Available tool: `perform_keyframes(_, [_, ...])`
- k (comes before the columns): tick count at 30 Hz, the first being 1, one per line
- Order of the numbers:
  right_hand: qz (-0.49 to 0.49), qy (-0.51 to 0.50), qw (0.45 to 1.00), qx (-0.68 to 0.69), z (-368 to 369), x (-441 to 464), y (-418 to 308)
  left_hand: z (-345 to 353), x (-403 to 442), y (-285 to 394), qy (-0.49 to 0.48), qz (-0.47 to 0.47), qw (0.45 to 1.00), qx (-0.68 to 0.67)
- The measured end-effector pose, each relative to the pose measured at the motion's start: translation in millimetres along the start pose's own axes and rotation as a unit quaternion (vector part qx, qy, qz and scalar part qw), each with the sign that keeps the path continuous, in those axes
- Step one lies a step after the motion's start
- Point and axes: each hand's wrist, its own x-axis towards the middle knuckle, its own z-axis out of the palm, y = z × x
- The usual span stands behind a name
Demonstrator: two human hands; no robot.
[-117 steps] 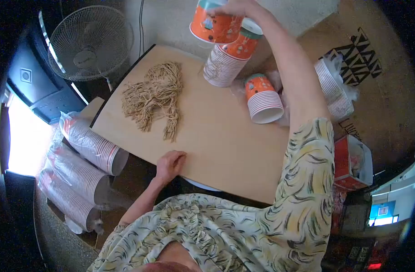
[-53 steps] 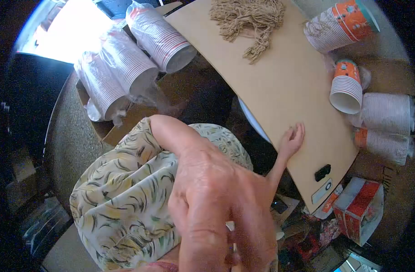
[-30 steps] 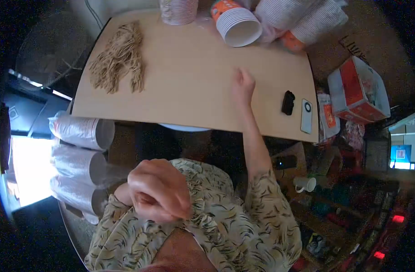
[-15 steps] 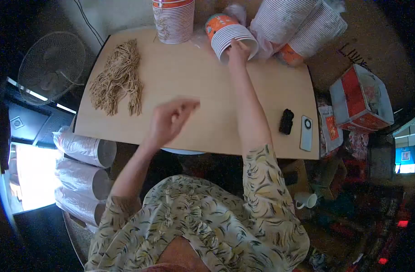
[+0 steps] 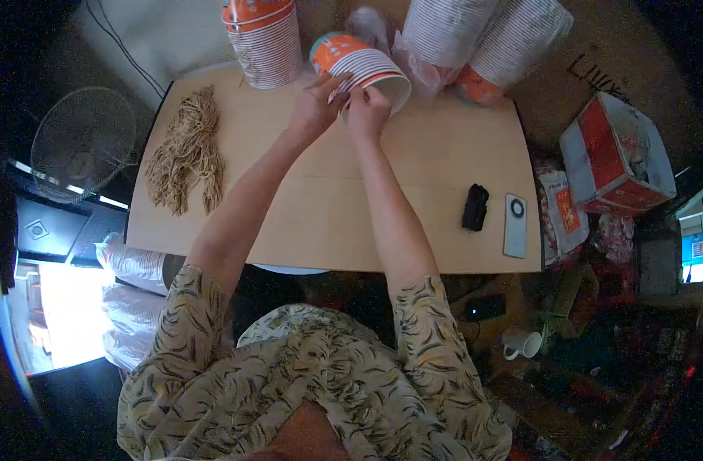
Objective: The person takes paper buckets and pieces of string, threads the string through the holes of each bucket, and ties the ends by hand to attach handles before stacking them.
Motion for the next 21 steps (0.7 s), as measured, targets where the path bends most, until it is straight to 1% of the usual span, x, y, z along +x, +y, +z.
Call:
perform_keyframes(1, [0.011,-0.026,0.999,-0.017,-3.8,-0.5,2.0,1.5,0.3,1.6,-0.003,-0.001,1.0,0.001])
perform_keyframes(2, [0.013,-0.026,0.999,-0.016,-8.5,-2.3,3.7,2.4,1.4,3.3,-0.002,-0.007,1.0,0.011])
perform_keyframes(4, [-0.081,0.008,0.987,-0.137,-22.2,-10.2,5.4,9.9,5.2,-8.8,-0.002,-0.014,1.0,0.023])
perform_keyframes(5, [-0.079,0.009,0.988,-0.136,-32.9,-18.0,1.8,14.1,11.7,-22.3,0.028,0.019,0.999,-0.005])
perform_keyframes(6, [-0.109,-0.003,0.978,-0.178,-46.5,-33.5,-20.5,17.0,11.9,-32.8,0.057,0.051,0.996,-0.035])
perform_keyframes(7, [-0.138,-0.014,0.966,-0.22,-58.7,-49.9,-41.6,6.0,10.5,-24.4,0.027,0.004,0.999,-0.02])
perform_keyframes(8, [-0.134,-0.011,0.966,-0.223,-68.3,-65.2,-57.4,3.7,9.5,-31.0,0.003,-0.033,0.999,-0.039])
perform_keyframes(9, [-0.193,-0.026,0.941,-0.278,-77.6,-81.4,-71.7,0.5,7.0,-36.7,-0.023,-0.071,0.996,-0.058])
perform_keyframes(10, [-0.249,-0.041,0.909,-0.331,-85.4,-97.4,-83.1,-13.8,3.3,-27.7,-0.016,-0.078,0.994,-0.071])
perform_keyframes(11, [-0.244,-0.04,0.91,-0.332,-90.7,-110.6,-92.5,-24.4,-4.8,-15.2,0.015,-0.091,0.985,-0.144])
perform_keyframes(12, [-0.303,-0.059,0.891,-0.333,-93.8,-122.5,-100.3,-40.4,-15.9,2.0,0.048,-0.104,0.97,-0.216])
perform_keyframes(13, [-0.361,-0.08,0.868,-0.331,-96.3,-135.5,-106.4,-64.0,-27.9,18.6,0.011,-0.15,0.961,-0.232])
perform_keyframes(14, [-0.358,-0.117,0.865,-0.33,-97.4,-149.8,-110.5,-81.6,-46.7,34.1,0.011,-0.155,0.961,-0.228])
perform_keyframes(16, [-0.363,-0.148,0.86,-0.327,-91.4,-174.4,-117.5,-116.6,-87.4,59.0,-0.067,-0.272,0.893,-0.352])
perform_keyframes(18, [-0.365,-0.183,0.855,-0.321,-80.5,-195.4,-118.0,-140.1,-121.3,76.6,-0.09,-0.255,0.897,-0.351])
perform_keyframes(19, [-0.365,-0.193,0.856,-0.311,-74.8,-205.1,-117.1,-153.3,-129.8,90.2,-0.096,-0.223,0.913,-0.327])
perform_keyframes(20, [-0.366,-0.201,0.857,-0.302,-69.4,-214.5,-116.1,-157.5,-140.3,84.6,-0.094,-0.23,0.913,-0.323])
perform_keyframes(21, [-0.364,-0.206,0.858,-0.299,-63.8,-222.9,-114.2,-158.5,-149.6,76.3,-0.083,-0.24,0.898,-0.358])
